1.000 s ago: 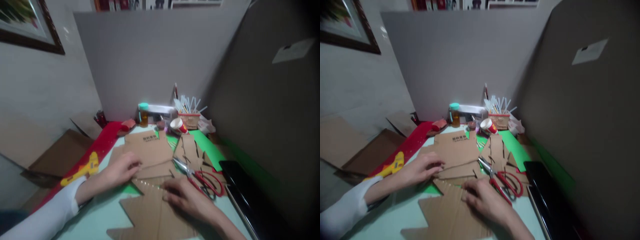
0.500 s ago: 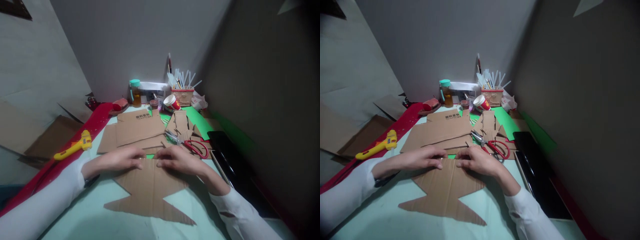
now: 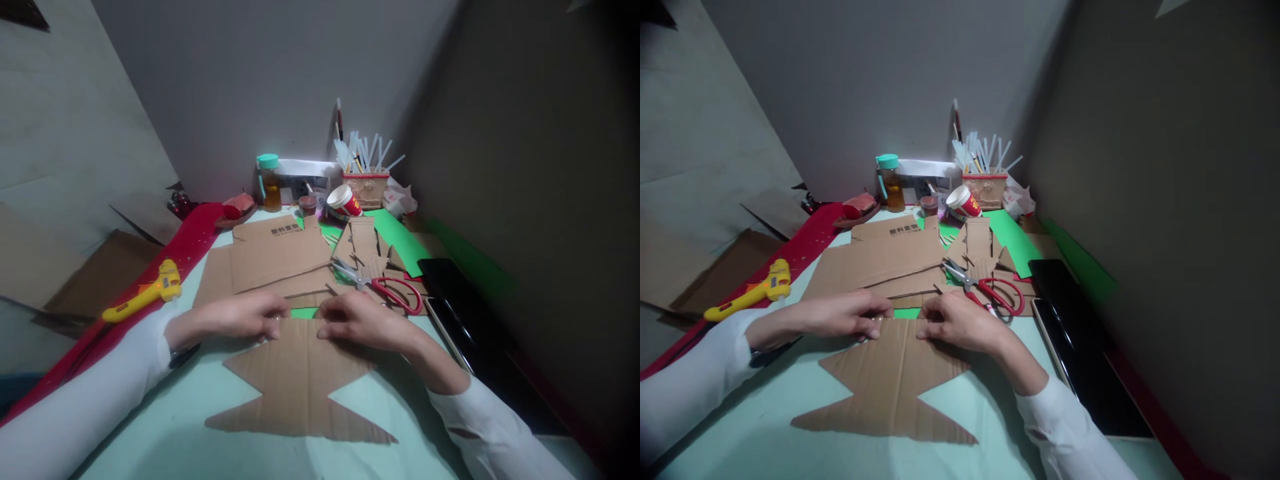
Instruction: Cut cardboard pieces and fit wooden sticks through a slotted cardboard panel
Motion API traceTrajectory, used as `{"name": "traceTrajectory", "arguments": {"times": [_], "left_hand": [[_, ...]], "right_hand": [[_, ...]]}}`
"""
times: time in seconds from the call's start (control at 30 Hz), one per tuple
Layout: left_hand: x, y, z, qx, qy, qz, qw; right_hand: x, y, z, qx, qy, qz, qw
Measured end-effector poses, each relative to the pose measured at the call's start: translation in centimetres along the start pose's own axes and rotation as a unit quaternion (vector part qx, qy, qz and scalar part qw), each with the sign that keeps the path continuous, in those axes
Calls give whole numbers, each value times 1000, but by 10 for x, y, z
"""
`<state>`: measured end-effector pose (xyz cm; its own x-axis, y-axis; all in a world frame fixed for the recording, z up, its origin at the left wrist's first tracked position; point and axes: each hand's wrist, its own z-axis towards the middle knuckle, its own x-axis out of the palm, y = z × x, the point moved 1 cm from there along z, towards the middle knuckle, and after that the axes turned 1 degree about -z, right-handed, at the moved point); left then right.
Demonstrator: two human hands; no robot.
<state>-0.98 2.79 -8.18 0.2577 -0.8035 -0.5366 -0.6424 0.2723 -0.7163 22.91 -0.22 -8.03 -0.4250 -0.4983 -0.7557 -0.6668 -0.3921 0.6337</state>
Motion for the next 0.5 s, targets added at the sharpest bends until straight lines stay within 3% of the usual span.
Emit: {"name": "traceTrajectory", "arguments": {"times": [0.23,0.5], "left_hand": [[0,-4,3,-23,5,35,999],[1,-14,0,-27,-21,177,984]], "right_hand": [[4,0,1,-2,4,-11,1000],[6,5,-1,2,8,-50,999]]}}
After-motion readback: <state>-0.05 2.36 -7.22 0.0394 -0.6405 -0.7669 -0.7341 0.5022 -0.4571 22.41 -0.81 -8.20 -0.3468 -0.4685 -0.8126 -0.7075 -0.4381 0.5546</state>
